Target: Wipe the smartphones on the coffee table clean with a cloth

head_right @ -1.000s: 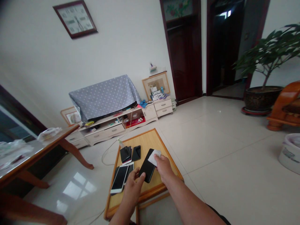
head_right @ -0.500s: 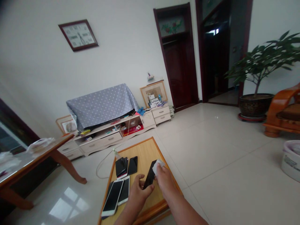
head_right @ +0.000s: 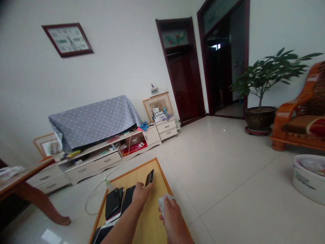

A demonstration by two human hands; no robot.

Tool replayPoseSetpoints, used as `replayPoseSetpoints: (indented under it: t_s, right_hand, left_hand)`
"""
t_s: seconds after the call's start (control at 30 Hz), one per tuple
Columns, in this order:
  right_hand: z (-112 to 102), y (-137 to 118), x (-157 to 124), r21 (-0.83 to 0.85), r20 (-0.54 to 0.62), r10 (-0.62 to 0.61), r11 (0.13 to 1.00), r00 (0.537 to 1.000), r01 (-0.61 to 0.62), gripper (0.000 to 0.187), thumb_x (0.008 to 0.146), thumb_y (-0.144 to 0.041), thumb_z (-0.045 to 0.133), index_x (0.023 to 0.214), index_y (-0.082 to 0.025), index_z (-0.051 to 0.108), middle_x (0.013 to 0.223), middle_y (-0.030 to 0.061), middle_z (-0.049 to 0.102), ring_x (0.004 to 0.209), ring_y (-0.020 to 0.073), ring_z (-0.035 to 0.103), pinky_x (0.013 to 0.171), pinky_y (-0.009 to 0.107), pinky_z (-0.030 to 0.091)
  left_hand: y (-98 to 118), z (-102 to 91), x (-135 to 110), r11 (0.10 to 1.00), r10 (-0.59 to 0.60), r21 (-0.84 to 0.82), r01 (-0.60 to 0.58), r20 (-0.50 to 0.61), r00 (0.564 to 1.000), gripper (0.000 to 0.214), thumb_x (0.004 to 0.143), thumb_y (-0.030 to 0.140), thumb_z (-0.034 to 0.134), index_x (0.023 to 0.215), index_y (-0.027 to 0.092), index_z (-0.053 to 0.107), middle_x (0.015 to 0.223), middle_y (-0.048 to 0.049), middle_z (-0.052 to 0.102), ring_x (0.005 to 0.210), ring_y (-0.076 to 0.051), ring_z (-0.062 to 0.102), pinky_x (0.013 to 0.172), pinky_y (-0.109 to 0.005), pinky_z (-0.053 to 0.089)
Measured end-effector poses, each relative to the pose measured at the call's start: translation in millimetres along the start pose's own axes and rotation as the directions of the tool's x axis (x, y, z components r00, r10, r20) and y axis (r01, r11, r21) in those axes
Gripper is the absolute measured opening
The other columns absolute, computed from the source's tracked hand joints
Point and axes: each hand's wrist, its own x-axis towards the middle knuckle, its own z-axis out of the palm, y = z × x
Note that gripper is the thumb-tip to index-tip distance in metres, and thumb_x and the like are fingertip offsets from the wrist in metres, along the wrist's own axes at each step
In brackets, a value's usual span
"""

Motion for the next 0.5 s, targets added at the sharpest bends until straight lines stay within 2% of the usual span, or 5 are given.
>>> replayPoseSetpoints:
  t_s: [0.13, 0.27, 0.37, 0.5]
  right_hand:
    - [0, 3, 13, 0.004, 0.027, 0.029, 1.000, 0.999, -0.029, 0.042, 0.089, -0.059, 0.045, 0.089, -0.019, 0.060, 0.075, 0.0067, 0.068, 0.047, 0.0138, 0.058, 0.039, 0.022, 0.030]
    - [0, 7, 26, 0.001, 0.086, 0.079, 0.997, 0.993, -0.079, 0.043, 0.087, -0.061, 0.047, 0.086, -0.019, 0.060, 0.074, 0.0067, 0.068, 0.045, 0.0128, 0.057, 0.039, 0.021, 0.031]
    - [1, 9, 35, -0.005, 0.128, 0.111, 0.994, 0.985, -0.112, 0.045, 0.085, -0.063, 0.050, 0.083, -0.020, 0.061, 0.072, 0.0067, 0.068, 0.046, 0.0134, 0.057, 0.041, 0.022, 0.036]
    - [3, 8, 40, 0.020, 0.068, 0.094, 0.995, 0.993, -0.096, 0.049, 0.081, -0.068, 0.052, 0.078, -0.020, 0.063, 0.066, 0.0052, 0.067, 0.051, 0.0156, 0.060, 0.048, 0.024, 0.044]
  left_hand:
    - [17, 21.8, 42, 0.985, 0.055, 0.166, -0.050, -0.030, 0.998, 0.056, 0.071, 0.062, 0.062, 0.105, 0.019, 0.053, 0.107, -0.0178, 0.070, 0.102, -0.034, 0.068, 0.084, -0.040, 0.049]
    - [33, 42.7, 73, 0.959, 0.085, 0.277, -0.062, -0.070, 0.994, 0.056, 0.071, 0.060, 0.061, 0.109, 0.019, 0.053, 0.114, -0.0201, 0.067, 0.106, -0.035, 0.066, 0.088, -0.042, 0.050]
    - [43, 54.3, 91, 0.945, 0.086, 0.324, -0.052, -0.093, 0.992, 0.059, 0.070, 0.060, 0.061, 0.111, 0.019, 0.054, 0.115, -0.0204, 0.066, 0.109, -0.037, 0.065, 0.089, -0.043, 0.050]
    - [49, 65.2, 106, 0.933, 0.087, 0.356, -0.044, -0.107, 0.990, 0.060, 0.070, 0.061, 0.061, 0.112, 0.018, 0.054, 0.114, -0.0199, 0.066, 0.108, -0.037, 0.065, 0.088, -0.044, 0.051]
